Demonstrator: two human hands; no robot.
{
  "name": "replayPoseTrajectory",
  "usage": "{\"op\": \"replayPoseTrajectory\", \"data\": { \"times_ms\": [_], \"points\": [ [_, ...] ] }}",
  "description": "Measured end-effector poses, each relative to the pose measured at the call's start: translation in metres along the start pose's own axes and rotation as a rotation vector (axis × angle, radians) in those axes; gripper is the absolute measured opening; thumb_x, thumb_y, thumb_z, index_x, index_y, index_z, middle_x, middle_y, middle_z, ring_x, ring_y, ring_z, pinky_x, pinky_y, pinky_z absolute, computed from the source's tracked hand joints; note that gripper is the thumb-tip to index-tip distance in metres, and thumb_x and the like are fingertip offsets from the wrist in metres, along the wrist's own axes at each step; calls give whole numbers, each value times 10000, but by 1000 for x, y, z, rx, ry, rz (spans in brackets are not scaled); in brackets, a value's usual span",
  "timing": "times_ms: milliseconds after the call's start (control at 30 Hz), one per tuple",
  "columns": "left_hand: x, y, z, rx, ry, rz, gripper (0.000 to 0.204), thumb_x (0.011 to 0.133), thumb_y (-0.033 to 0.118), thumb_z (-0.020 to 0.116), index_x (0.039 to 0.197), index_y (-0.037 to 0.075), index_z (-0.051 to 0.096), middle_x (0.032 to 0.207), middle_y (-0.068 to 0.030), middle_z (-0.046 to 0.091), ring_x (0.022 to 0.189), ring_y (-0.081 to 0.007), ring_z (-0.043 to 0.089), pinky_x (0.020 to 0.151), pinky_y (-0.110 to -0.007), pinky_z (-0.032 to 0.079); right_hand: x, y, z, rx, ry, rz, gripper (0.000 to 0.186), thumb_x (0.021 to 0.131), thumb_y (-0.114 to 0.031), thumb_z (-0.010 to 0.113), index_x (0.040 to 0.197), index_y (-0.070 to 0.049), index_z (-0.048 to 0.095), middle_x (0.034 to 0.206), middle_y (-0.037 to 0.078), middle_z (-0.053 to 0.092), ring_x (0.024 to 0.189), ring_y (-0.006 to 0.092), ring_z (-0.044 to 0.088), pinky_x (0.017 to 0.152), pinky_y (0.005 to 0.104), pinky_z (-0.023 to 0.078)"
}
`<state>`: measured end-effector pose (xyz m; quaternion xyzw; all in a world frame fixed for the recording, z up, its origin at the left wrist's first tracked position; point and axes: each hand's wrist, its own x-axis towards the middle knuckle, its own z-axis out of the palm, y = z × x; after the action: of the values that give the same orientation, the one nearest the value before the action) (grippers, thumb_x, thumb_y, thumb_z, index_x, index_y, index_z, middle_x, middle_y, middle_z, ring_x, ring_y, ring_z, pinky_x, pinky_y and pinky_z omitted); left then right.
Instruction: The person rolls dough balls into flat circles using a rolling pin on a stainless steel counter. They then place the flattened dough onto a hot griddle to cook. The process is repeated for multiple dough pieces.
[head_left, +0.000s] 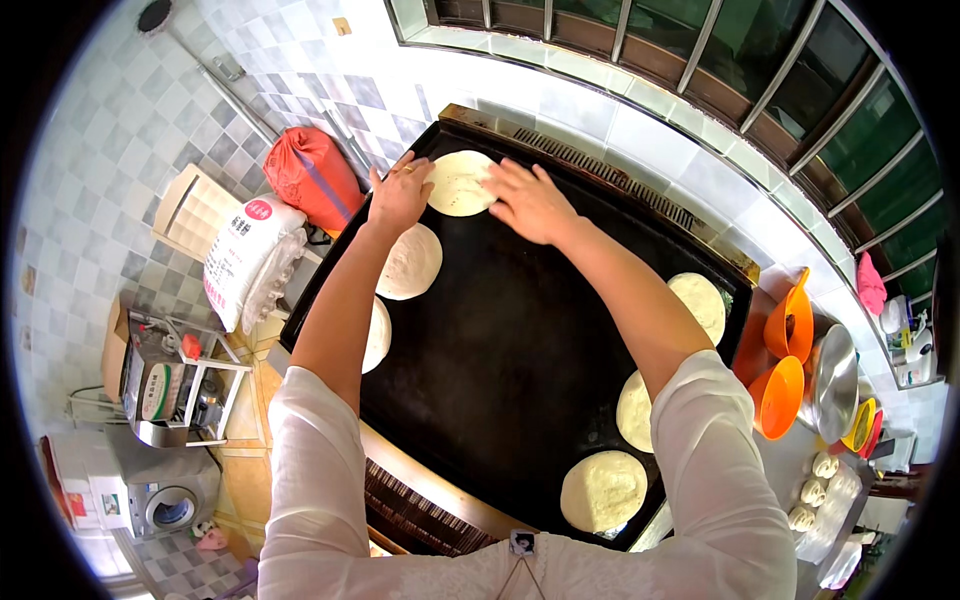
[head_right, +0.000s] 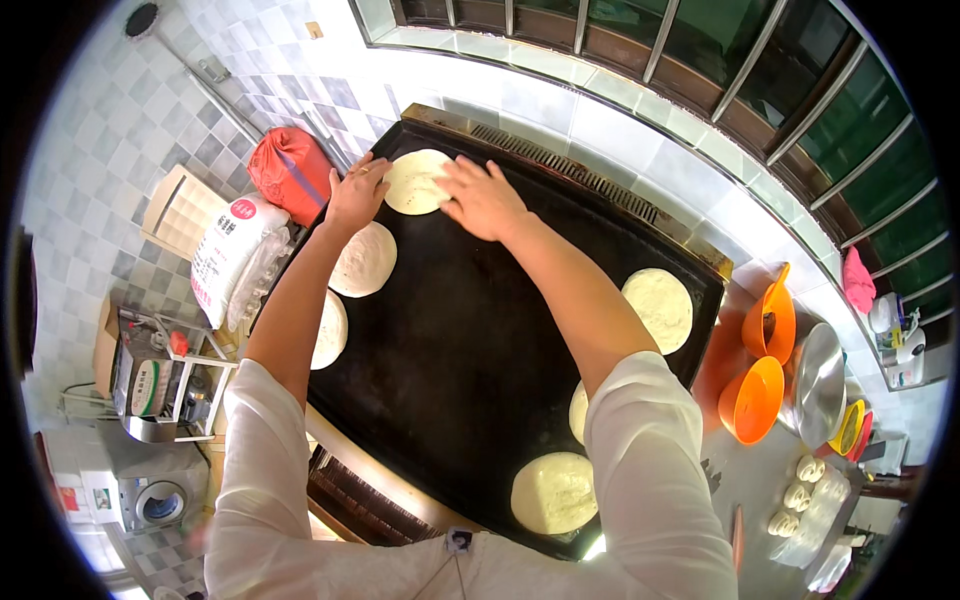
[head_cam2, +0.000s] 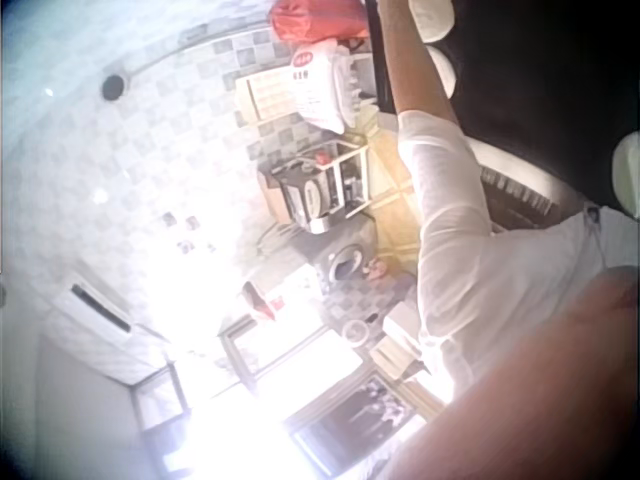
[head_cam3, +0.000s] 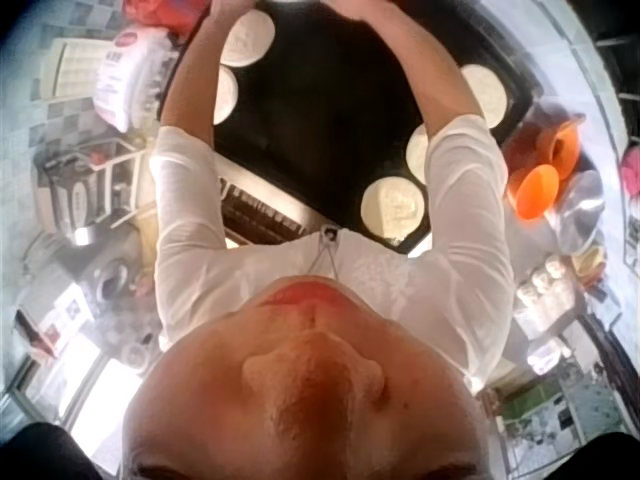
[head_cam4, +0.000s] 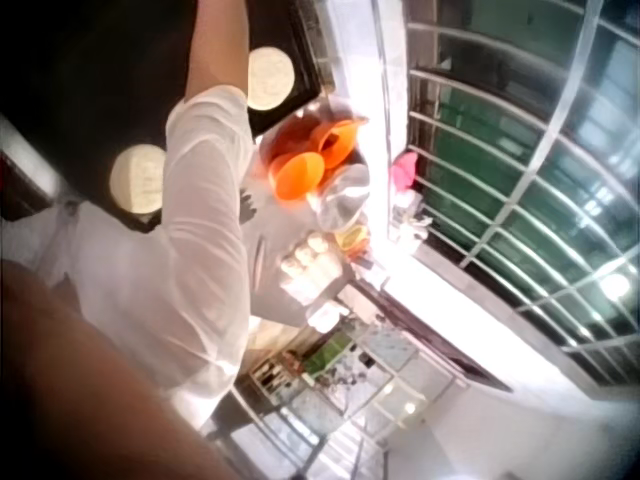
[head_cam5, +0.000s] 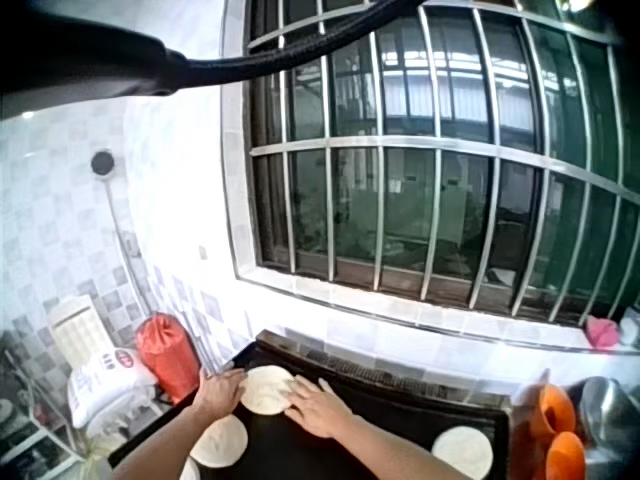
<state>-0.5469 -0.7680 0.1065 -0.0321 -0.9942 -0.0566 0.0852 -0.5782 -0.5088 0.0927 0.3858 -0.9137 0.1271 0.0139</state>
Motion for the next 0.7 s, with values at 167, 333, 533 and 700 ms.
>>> {"op": "replayPoseTrajectory", "data": {
  "times_ms": [167,333,533,700],
  "points": [
    [-9,-1,-5,158,-69,-2,363,957,121,522,1307,159,612,1428,7,555,1438,-200,381,1125,-700,228,-16,-14,-16,61,-24,26,552,1013,-420,498,1474,-120,449,1591,100,339,1480,267,290,1204,495,233],
    [-17,-11,-23,120,85,-50,393,956,83,460,1313,158,607,1453,-6,538,1439,-205,385,1122,-688,248,-40,23,-31,105,225,55,476,1003,-383,519,1367,-79,562,1490,118,476,1389,284,425,1116,464,369],
    [-31,11,-8,34,70,63,367,995,187,509,1356,155,568,1487,-10,505,1458,-202,346,1143,-666,233,-86,14,-43,46,107,88,463,1012,-368,508,1342,-53,585,1460,136,506,1384,285,434,1119,430,378],
    [-31,9,4,80,-108,32,337,997,237,500,1308,178,615,1457,22,532,1452,-204,359,1126,-712,222,-134,-13,-51,113,116,18,413,997,-322,557,1270,-20,628,1453,149,507,1379,315,435,1115,431,384]
  ]
}}
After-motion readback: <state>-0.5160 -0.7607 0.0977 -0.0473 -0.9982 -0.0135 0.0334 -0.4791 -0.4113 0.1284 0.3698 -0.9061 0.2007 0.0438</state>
